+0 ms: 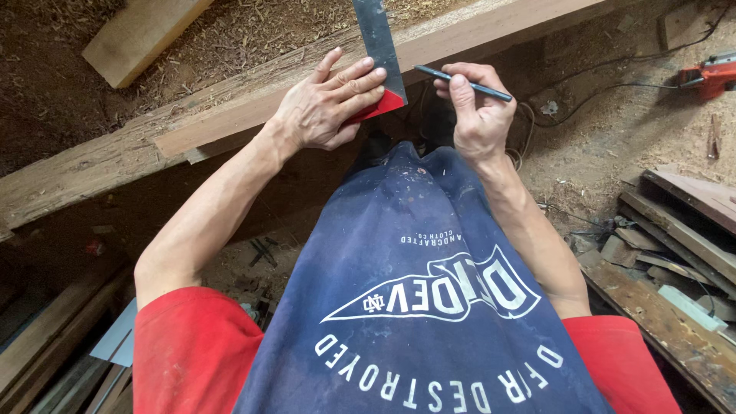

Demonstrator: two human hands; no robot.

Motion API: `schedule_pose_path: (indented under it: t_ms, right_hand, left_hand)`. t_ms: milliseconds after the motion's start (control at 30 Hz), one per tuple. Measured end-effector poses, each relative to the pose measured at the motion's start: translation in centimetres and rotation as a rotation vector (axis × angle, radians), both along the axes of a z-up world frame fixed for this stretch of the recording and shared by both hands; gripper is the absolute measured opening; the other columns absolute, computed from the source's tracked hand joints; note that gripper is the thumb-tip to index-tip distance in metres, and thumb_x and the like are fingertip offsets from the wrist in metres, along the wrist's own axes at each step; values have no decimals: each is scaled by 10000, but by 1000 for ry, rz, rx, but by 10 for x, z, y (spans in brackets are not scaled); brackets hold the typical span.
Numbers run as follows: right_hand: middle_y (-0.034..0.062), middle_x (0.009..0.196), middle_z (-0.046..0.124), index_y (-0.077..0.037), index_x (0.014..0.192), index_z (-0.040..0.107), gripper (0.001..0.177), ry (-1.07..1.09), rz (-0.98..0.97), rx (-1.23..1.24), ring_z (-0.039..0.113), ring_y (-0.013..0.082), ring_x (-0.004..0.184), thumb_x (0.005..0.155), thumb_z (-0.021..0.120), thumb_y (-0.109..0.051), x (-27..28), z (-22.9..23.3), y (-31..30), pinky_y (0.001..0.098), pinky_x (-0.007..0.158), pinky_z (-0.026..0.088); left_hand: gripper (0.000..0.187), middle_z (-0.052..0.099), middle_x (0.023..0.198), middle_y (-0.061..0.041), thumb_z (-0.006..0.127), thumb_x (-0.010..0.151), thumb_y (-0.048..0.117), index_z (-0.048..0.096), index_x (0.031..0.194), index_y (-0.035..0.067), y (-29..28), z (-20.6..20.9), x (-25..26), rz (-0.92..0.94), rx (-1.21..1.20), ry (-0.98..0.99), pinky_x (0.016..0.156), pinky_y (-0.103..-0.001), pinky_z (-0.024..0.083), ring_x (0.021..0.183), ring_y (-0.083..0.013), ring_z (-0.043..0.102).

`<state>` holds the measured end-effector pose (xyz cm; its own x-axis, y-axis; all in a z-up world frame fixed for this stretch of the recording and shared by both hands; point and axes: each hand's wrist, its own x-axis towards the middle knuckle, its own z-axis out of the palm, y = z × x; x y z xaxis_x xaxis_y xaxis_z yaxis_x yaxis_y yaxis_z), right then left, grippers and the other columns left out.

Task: The person uses a red try square and a pencil to mark lines on a wooden plank. They position the square on the wood and draw straight lines along its edge, repeating the process at different locations on the plank.

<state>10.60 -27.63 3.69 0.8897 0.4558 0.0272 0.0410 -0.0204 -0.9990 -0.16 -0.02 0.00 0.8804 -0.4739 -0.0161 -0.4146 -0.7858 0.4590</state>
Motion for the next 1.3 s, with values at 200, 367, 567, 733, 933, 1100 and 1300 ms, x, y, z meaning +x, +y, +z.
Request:
schedule_pose_path:
  t_ms: [200, 367, 567, 733, 933, 1100, 1300]
  right_hand:
    - [156, 1119, 707, 50, 1202, 659, 185, -38, 17, -16, 745, 209, 1009, 1126, 615, -113, -1, 5, 10, 313, 904, 657]
    - [182, 1194, 687, 28, 1242, 661, 175, -143, 57, -36, 738, 225, 1054, 1110, 646, -86, 2, 9, 23, 318, 906, 647]
    - [170, 1168, 732, -13, 1168, 702, 120, -552, 214, -335, 736, 273, 1078, 1058, 680, -57, -7, 28, 9, 372, 932, 626]
    - [186, 1080, 739, 12, 1139, 718, 126, -387, 162, -354, 754, 241, 935, 1100, 670, -98, 14, 33, -20, 325, 786, 646]
    - [175, 1033, 739, 36, 1179, 685, 203, -149, 34, -155, 765, 232, 924, 1142, 625, -155, 32, 10, -33, 320, 793, 671]
    - [175, 1033, 751, 40, 1168, 681, 219, -33, -91, -77, 777, 232, 927, 1141, 626, -171, 42, -2, -51, 337, 825, 689]
    - [172, 1035, 744, 38, 1156, 679, 225, -9, -97, -22, 766, 219, 919, 1137, 630, -180, 41, -8, -59, 335, 816, 680]
  left_hand:
    - [674, 354, 1709, -50, 656, 938, 321, 510, 1569, 135, -1, 0, -1, 8, 1, -18, 1308, -543, 96, 1592, -209, 269]
    - [674, 349, 1709, -61, 655, 936, 308, 510, 1565, 115, -2, 1, -1, 14, -14, -9, 1306, -539, 119, 1591, -219, 269]
    - [649, 376, 1696, -72, 652, 945, 292, 523, 1555, 112, -1, 1, -1, 12, -40, -26, 1304, -540, 122, 1588, -219, 281]
    - [639, 392, 1685, -69, 652, 937, 287, 532, 1540, 112, -3, 2, 0, 12, -16, -37, 1300, -544, 124, 1580, -219, 293]
    - [649, 379, 1695, -87, 661, 948, 267, 519, 1554, 86, -14, -1, 13, -8, 7, -63, 1318, -510, 120, 1590, -243, 277]
    - [645, 372, 1701, -111, 671, 958, 256, 512, 1552, 61, -31, -3, 32, -38, 4, -75, 1327, -497, 127, 1598, -261, 266]
    - [661, 383, 1686, -113, 673, 934, 265, 517, 1542, 56, -36, 1, 42, -41, -25, -31, 1321, -495, 142, 1587, -269, 274]
